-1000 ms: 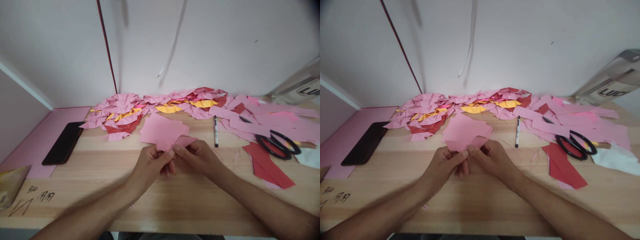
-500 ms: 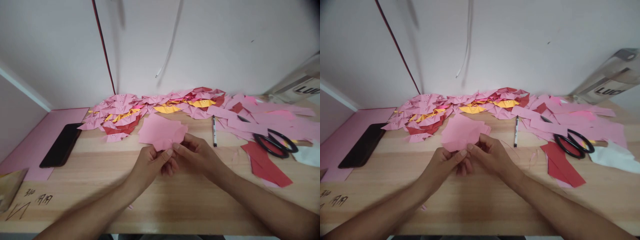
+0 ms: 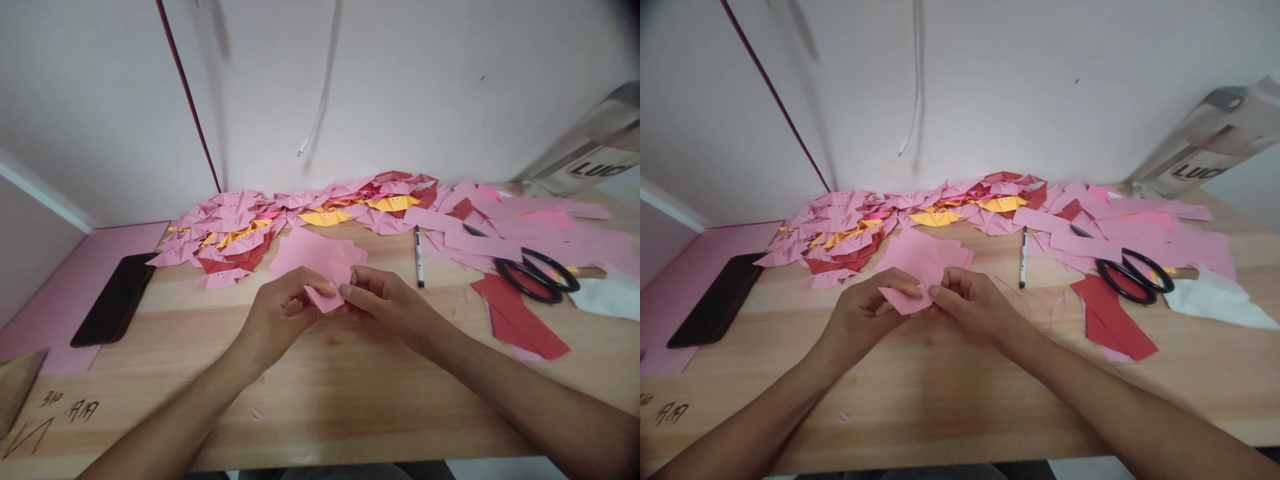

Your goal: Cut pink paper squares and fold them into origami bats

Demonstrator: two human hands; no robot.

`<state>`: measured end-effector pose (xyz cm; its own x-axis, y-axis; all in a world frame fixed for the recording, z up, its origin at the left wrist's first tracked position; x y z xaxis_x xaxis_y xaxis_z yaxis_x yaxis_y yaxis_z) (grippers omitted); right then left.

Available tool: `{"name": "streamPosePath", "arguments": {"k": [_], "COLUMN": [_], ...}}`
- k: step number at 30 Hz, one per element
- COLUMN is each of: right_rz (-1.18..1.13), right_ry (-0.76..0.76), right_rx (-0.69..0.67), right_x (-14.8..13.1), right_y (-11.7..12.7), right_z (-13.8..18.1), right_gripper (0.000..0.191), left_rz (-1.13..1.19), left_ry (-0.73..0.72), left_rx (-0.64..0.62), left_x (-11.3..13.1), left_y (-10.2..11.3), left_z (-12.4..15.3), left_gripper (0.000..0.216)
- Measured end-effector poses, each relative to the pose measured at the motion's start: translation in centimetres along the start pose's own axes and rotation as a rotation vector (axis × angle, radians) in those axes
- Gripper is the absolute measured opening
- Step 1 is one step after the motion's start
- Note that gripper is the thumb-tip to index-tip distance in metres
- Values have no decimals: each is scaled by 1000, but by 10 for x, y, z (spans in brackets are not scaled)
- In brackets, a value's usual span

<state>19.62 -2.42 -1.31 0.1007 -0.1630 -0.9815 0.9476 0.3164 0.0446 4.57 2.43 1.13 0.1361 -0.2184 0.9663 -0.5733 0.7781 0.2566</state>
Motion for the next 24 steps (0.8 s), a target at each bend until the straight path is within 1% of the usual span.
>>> {"name": "streamPosePath", "arguments": {"k": [4, 6, 12, 15, 19, 24], "right_rz": [-27, -19, 2, 14, 42, 57], "right_ry": [-3, 11, 41, 45, 43, 36], "right_rx": [-10, -5, 16, 31, 38, 32], "right_x": [2, 3, 4, 3, 3, 3], "right_y": [-4, -5, -4, -4, -4, -5], "right_z": [0, 0, 0, 1, 2, 1], "right_gripper": [25, 26, 25, 25, 25, 22], "left_rz": [80, 152, 387, 446, 355, 179], "left_ry": [-85, -101, -19, -4, -44, -104], "left_rx": [11, 27, 41, 22, -25, -19], "left_x": [-4, -8, -18, -19, -12, -3], "left_y": [-2, -2, -7, -10, -7, 0], "left_z": [-1, -3, -3, -2, -2, -3], "left_gripper": [13, 12, 8, 10, 13, 9]}}
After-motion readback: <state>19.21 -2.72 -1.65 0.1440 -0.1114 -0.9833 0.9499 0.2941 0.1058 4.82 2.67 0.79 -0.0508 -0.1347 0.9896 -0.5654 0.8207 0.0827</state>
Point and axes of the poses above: each hand's wrist, its own z-axis away from the middle knuckle, its own y-axis out of the back of the hand, x = y × z, the point moved 4 cm from there along -z, towards the middle knuckle, and after that the axes turned 15 degrees about -x, right-handed, at the moved point
